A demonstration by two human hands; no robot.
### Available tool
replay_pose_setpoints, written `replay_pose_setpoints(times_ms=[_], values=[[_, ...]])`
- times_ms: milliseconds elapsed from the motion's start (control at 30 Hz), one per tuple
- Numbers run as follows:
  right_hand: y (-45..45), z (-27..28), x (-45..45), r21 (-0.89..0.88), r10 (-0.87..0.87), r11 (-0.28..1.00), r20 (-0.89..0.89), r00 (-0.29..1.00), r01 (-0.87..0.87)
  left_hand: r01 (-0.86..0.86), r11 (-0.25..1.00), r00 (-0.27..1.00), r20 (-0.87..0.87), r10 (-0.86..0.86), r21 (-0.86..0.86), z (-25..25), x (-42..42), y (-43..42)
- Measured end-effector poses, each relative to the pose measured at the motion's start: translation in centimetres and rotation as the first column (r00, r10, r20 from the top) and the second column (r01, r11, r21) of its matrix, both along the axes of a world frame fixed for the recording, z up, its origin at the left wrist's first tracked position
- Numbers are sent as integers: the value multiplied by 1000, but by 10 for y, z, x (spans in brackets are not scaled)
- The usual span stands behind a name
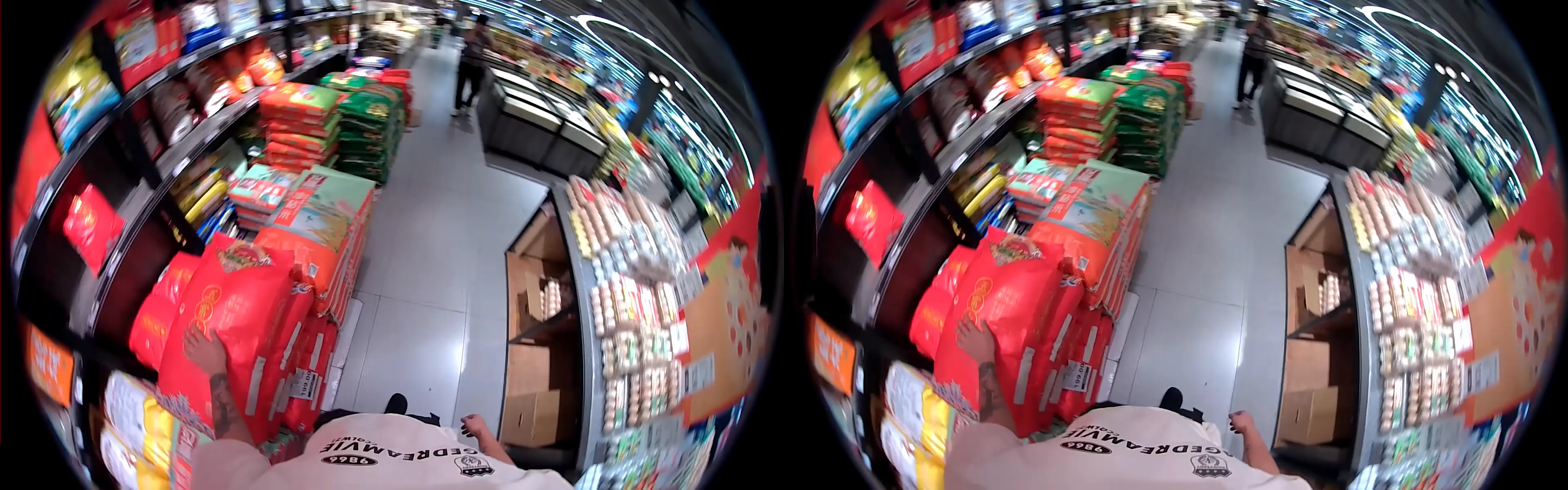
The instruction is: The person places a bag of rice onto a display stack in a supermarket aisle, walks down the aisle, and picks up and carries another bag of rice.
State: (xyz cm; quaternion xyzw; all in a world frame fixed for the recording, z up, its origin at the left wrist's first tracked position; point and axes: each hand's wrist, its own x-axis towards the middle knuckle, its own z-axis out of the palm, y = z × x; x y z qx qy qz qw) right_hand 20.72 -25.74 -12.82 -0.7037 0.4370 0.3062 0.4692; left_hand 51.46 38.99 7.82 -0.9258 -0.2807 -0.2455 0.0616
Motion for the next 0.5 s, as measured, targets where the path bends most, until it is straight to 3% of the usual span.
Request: replay_pose_setpoints(times_ms=[133, 333, 433, 500], values=[[-55, 10, 76, -35, 130, 991, -7, 991, -130, -90, 996, 995, -47, 90, 9, -1, 8, -27], [-82, 9, 199, -77, 160, 986, 173, 972, -148, -151, 989, 983, -103, 149, -11, 13, 23, -50], [-67, 7, 239, -148, 306, 948, 175, 936, -282, -153, 988, 964, -215, 156, 30, 2, 54, -33], [-53, 4, 258, -253, 472, 869, 162, 867, -426, -181, 983, 936, -309, 169, -11, 21, 81, -41]])
